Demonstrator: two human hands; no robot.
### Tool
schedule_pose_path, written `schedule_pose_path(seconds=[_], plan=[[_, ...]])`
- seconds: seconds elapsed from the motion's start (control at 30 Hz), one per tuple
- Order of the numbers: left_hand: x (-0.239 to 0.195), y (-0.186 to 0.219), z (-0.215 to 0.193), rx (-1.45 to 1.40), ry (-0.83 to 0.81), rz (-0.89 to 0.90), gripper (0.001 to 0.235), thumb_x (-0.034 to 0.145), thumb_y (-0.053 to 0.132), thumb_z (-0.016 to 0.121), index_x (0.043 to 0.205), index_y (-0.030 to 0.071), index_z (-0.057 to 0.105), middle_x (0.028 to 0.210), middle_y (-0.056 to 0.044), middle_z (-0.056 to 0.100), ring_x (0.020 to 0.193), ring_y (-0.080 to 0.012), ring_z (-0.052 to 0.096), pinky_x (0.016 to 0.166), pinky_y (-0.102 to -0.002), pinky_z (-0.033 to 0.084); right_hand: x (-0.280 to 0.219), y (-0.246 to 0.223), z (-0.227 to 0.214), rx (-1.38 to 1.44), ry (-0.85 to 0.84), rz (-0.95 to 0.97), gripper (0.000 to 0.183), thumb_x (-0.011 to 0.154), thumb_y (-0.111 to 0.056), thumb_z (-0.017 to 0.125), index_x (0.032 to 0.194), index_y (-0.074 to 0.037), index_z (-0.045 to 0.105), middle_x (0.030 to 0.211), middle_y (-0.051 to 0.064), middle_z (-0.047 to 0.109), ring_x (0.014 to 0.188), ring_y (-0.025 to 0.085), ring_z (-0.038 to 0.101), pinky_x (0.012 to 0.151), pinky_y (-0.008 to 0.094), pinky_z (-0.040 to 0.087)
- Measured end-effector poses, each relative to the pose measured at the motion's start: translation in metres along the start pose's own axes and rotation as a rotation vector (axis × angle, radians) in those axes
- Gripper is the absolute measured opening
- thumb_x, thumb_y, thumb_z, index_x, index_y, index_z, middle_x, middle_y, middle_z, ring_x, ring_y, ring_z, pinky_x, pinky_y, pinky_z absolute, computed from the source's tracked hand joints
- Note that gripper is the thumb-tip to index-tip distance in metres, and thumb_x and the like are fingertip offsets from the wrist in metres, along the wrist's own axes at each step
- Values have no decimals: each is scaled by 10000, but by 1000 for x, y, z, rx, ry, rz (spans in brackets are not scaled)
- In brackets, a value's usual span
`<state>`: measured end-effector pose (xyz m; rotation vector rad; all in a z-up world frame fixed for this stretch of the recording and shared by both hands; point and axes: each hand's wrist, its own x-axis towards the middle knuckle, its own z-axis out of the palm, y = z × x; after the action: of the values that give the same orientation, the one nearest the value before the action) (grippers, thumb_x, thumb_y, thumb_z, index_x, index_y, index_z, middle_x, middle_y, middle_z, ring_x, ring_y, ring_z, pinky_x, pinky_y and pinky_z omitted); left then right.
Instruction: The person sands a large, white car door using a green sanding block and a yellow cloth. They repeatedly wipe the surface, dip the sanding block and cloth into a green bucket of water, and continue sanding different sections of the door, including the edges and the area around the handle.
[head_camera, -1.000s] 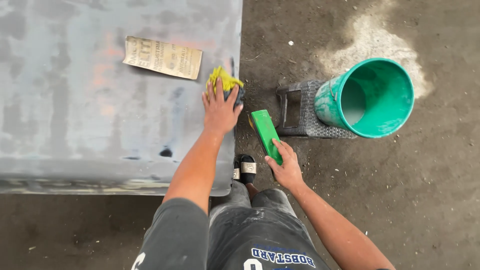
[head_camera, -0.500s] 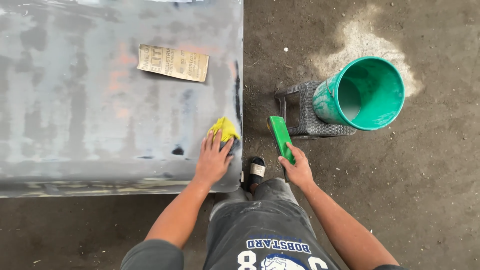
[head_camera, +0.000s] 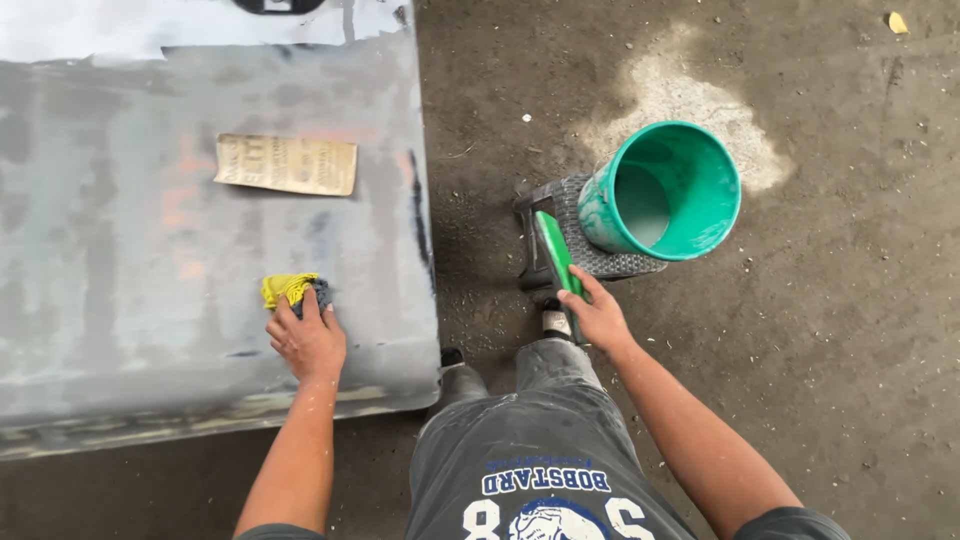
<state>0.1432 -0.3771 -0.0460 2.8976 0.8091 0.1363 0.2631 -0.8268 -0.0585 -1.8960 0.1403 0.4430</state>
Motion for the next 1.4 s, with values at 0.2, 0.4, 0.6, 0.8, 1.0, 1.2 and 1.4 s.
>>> schedule_pose_path(seconds=[0.2, 0.4, 0.6, 0.8, 1.0, 1.2, 1.4], plan=[[6, 115, 43, -295, 36, -5, 421, 973, 274, 681, 1367, 128, 650, 1450, -249, 502, 1274, -465, 464, 1091, -548, 382, 39, -6, -105, 299, 0, 257, 560, 921, -218, 689, 1464, -134, 578, 1271, 76, 669, 1162, 164, 589, 1004, 299, 444], [15, 317, 64, -873, -240, 8, 381, 997, 250, 620, 1328, 65, 656, 1312, -175, 658, 1222, -325, 638, 1055, -384, 475, 121, 20, -215, 235, -62, 356, 546, 929, -279, 656, 1456, -147, 601, 1297, 79, 661, 1201, 172, 565, 1031, 310, 407], [8, 499, 57, -940, -314, 132, 408, 1011, 262, 615, 1374, 77, 636, 1446, -226, 565, 1356, -374, 529, 1088, -406, 432, 167, 46, -287, 115, -142, 449, 578, 918, -328, 649, 1461, -145, 583, 1338, 98, 657, 1251, 203, 565, 1049, 327, 410], [5, 580, 54, -642, -357, 175, 434, 994, 325, 585, 1385, 144, 632, 1414, -215, 559, 1237, -407, 562, 1002, -465, 454, 202, 97, -301, 183, -211, 512, 618, 949, -354, 617, 1503, -104, 511, 1402, 90, 617, 1275, 209, 553, 1056, 338, 412], [-5, 594, 113, -798, -493, -46, 383, 1017, 337, 553, 1314, 134, 685, 1051, -140, 732, 968, -318, 699, 850, -406, 533, 213, 98, -299, 314, -260, 642, 591, 948, -375, 604, 1474, -117, 524, 1346, 66, 634, 1134, 206, 609, 922, 377, 497], [-15, 608, 109, -960, -533, -208, 389, 1013, 328, 576, 1306, 92, 677, 910, -84, 746, 830, -196, 696, 777, -331, 533, 216, 87, -304, 418, -281, 803, 466, 936, -403, 614, 1302, -116, 617, 1190, 69, 685, 924, 215, 689, 771, 439, 582], [-15, 646, 3, -1135, -486, -59, 364, 1032, 250, 589, 1327, 53, 672, 970, -70, 719, 853, -125, 663, 783, -282, 532, 218, 77, -311, 507, -217, 849, 409, 937, -387, 646, 1209, -82, 637, 1101, 81, 699, 883, 242, 697, 779, 469, 589]])
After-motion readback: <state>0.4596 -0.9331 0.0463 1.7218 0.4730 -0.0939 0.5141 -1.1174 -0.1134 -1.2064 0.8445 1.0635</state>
